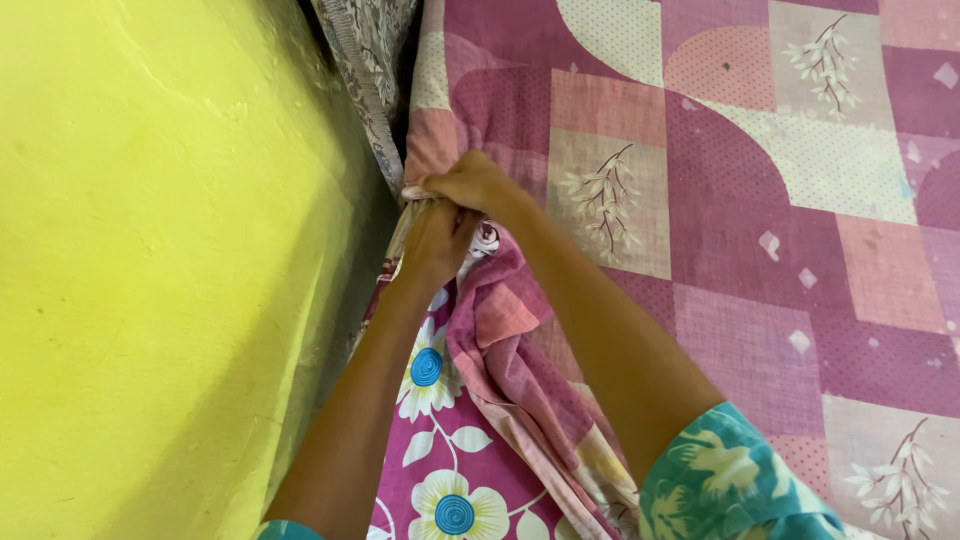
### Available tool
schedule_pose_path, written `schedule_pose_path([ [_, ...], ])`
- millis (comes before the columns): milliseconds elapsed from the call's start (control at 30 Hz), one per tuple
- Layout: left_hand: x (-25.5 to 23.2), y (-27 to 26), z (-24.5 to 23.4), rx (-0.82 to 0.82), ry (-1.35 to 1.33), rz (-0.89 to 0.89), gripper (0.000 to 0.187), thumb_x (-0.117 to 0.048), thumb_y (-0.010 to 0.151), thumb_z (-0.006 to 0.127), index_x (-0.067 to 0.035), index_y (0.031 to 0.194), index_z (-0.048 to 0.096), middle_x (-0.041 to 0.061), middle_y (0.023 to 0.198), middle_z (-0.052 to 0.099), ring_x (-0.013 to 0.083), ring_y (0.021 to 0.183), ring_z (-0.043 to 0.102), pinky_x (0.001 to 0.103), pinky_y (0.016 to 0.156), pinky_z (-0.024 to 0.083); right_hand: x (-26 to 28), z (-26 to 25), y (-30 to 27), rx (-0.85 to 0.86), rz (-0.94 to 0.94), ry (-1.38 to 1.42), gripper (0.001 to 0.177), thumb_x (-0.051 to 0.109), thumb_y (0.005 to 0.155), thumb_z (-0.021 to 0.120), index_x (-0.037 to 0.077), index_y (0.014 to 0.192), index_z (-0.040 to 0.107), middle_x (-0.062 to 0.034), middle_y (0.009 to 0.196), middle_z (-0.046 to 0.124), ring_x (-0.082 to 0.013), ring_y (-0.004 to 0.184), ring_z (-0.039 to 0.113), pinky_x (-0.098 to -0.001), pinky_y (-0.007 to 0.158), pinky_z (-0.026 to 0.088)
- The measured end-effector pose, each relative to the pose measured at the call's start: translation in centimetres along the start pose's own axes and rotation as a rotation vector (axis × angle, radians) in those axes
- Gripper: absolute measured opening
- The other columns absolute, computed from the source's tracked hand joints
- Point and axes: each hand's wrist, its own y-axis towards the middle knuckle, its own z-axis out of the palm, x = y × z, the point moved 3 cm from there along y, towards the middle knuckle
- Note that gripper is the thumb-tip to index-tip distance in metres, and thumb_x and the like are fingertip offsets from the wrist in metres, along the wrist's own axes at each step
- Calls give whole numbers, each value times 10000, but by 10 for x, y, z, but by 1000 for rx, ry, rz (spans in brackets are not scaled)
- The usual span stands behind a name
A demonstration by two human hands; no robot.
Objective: The person folds a pink floral bed sheet on a bed with a patchwork cover. They start by tucking the sheet under the mattress at the head of the bed, then proceed to fold the excess fabric over the top edge and smooth it out.
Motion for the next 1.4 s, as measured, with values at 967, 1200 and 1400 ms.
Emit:
schedule_pose_path([
  [967, 77, 87, 9, -13, 11, -669, 530, -513, 947, 561, -32, 1079, 739, 163, 888, 782, 247, 676, 772, 352, 597, 618, -57, -20, -5, -219, -624, -336, 230, 213, 980, 552, 39, 968, 702, -141, 834, 689, -301, 757, 664, -482, 746, 525],
  [1200, 71, 83, 7, -202, 273, -526, 346, -378, 985, 517, -143, 1045, 765, 156, 1036, 742, 375, 964, 695, 484, 799, 534, -44, -34, -24, -4, -452, -315, 413, 350, 1077, 422, 59, 893, 650, -99, 765, 688, -246, 706, 687, -434, 735, 542],
  [1400, 83, 85, 23, 15, -4, -353, 316, -313, 1053, 528, -18, 969, 602, 207, 875, 683, 305, 796, 661, 443, 761, 510, -47, -66, -10, -212, -365, -297, 452, 455, 1087, 402, 80, 949, 614, -91, 800, 687, -249, 753, 682, -437, 757, 542],
])
